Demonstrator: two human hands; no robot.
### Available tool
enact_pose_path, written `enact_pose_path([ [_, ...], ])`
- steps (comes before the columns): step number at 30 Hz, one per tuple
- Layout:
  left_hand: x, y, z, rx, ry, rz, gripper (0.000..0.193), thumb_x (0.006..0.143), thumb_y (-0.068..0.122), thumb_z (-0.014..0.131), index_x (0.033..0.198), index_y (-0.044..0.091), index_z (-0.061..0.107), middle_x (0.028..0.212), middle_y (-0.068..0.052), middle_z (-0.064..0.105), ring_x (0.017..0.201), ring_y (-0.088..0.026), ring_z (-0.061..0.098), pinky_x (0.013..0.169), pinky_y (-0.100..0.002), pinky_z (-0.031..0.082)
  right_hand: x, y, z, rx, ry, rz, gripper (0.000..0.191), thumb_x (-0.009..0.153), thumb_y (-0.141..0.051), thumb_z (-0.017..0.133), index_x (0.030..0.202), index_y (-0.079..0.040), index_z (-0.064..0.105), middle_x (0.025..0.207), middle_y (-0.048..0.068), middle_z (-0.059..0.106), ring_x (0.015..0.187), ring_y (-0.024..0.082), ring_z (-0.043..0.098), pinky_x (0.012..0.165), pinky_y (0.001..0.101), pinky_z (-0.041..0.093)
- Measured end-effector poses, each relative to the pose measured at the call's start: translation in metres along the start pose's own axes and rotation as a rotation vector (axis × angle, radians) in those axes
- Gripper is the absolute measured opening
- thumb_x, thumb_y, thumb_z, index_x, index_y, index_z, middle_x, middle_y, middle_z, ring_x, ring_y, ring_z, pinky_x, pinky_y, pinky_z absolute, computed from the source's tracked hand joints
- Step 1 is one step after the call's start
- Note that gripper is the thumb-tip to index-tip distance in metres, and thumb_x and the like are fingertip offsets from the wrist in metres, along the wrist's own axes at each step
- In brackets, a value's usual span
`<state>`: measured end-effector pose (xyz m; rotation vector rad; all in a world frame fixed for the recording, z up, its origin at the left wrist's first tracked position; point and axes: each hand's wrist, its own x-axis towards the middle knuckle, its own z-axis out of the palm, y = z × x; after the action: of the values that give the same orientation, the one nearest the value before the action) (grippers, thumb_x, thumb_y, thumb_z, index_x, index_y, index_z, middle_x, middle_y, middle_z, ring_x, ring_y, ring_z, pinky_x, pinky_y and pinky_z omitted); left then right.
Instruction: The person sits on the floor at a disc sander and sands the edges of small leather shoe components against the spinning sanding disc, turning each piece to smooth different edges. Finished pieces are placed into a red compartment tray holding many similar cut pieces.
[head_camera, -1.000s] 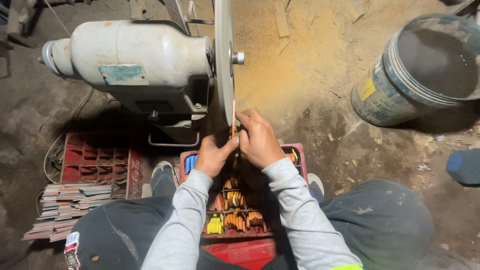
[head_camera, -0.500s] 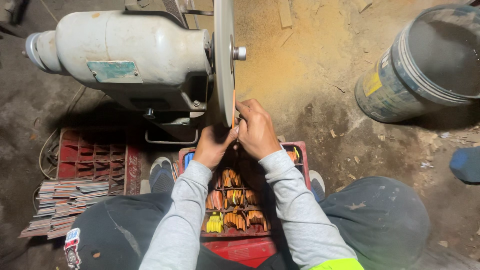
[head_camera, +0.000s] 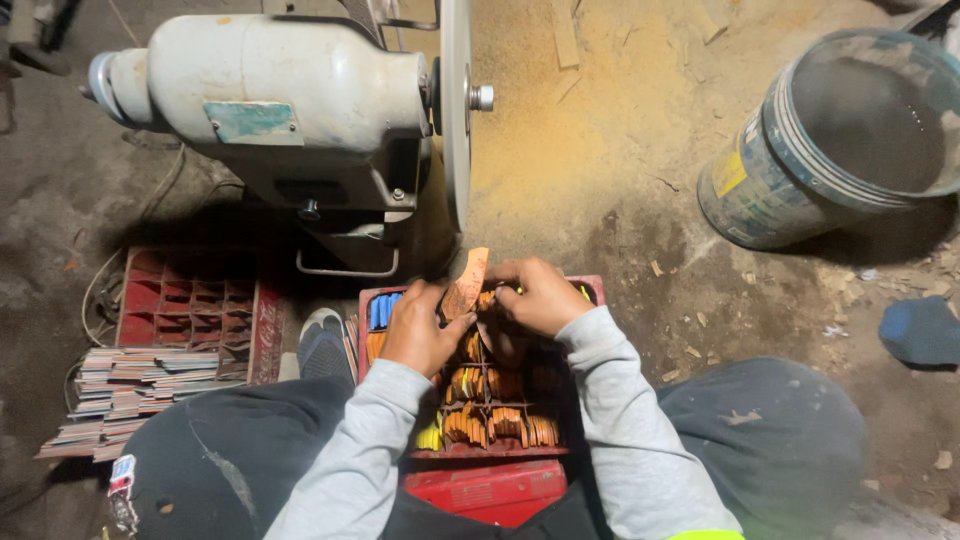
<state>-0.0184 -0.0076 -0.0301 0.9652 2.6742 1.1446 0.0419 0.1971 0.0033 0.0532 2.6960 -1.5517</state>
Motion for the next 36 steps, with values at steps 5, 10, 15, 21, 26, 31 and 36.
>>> enact_pose_path([
  [5, -0.002, 0.022, -0.002, -0.011, 0.036, -0.061, 0.046, 0.075, 0.019, 0.086, 0.113, -0.001, 0.07, 0.103, -0.023, 0.066, 0.095, -0.041, 0.066, 0.083, -0.044, 0.055, -0.007, -0.002, 0.001, 0.224, -0.058, 0.132, 0.035, 0.087, -0.009, 0.059, 0.12, 0.002, 0.066, 0.102, 0.017, 0.078, 0.092, 0.022, 0.073, 0.083, 0.0335, 0.056],
  [10, 0.014, 0.018, 0.009, -0.437, -0.212, -0.396, 0.051, 0.08, 0.026, 0.084, 0.124, 0.004, 0.07, 0.098, -0.012, 0.075, 0.084, -0.021, 0.071, 0.079, -0.033, 0.055, 0.0, -0.009, 0.002, 0.152, 0.149, 0.062, 0.032, 0.089, -0.006, 0.053, 0.114, 0.004, 0.07, 0.099, 0.019, 0.078, 0.091, 0.025, 0.075, 0.085, 0.0357, 0.057],
  [15, 0.041, -0.004, 0.015, -0.796, -0.092, -0.137, 0.035, 0.094, 0.017, 0.081, 0.121, -0.005, 0.072, 0.104, -0.004, 0.072, 0.088, -0.01, 0.061, 0.079, -0.026, 0.053, 0.019, -0.021, 0.008, -0.129, 0.386, -0.095, 0.043, 0.085, -0.002, 0.051, 0.123, 0.003, 0.069, 0.1, 0.024, 0.067, 0.095, 0.041, 0.066, 0.089, 0.0451, 0.053],
  [21, 0.062, -0.007, 0.016, -1.068, -0.18, -0.45, 0.032, 0.089, 0.022, 0.079, 0.11, 0.001, 0.069, 0.093, -0.003, 0.07, 0.075, -0.011, 0.062, 0.061, -0.027, 0.053, 0.047, -0.018, 0.005, -0.148, 0.439, -0.122, 0.041, 0.085, -0.001, 0.051, 0.122, 0.003, 0.069, 0.102, 0.024, 0.065, 0.096, 0.041, 0.065, 0.089, 0.0457, 0.053],
  [26, 0.073, -0.005, 0.017, -1.169, -0.181, -0.404, 0.027, 0.093, 0.018, 0.077, 0.109, -0.002, 0.069, 0.09, -0.002, 0.067, 0.073, -0.011, 0.059, 0.059, -0.028, 0.051, 0.057, -0.012, 0.006, -0.103, 0.458, -0.103, 0.041, 0.086, 0.0, 0.049, 0.122, 0.003, 0.07, 0.102, 0.023, 0.065, 0.093, 0.04, 0.067, 0.087, 0.0444, 0.054],
  [31, 0.068, -0.008, 0.015, -1.196, -0.217, -0.399, 0.025, 0.093, 0.017, 0.077, 0.107, -0.003, 0.069, 0.089, -0.004, 0.068, 0.07, -0.011, 0.059, 0.06, -0.027, 0.05, 0.053, -0.015, 0.01, -0.124, 0.484, -0.124, 0.041, 0.085, 0.0, 0.05, 0.121, 0.003, 0.07, 0.1, 0.024, 0.065, 0.091, 0.04, 0.066, 0.085, 0.0441, 0.054],
  [36, 0.047, -0.017, 0.01, -1.118, -0.284, -0.458, 0.024, 0.094, 0.015, 0.076, 0.105, -0.005, 0.071, 0.084, -0.006, 0.068, 0.066, -0.013, 0.059, 0.058, -0.029, 0.049, 0.035, -0.022, 0.019, -0.106, 0.455, -0.113, 0.04, 0.083, 0.001, 0.05, 0.117, 0.004, 0.071, 0.096, 0.023, 0.065, 0.09, 0.039, 0.066, 0.085, 0.0444, 0.054],
])
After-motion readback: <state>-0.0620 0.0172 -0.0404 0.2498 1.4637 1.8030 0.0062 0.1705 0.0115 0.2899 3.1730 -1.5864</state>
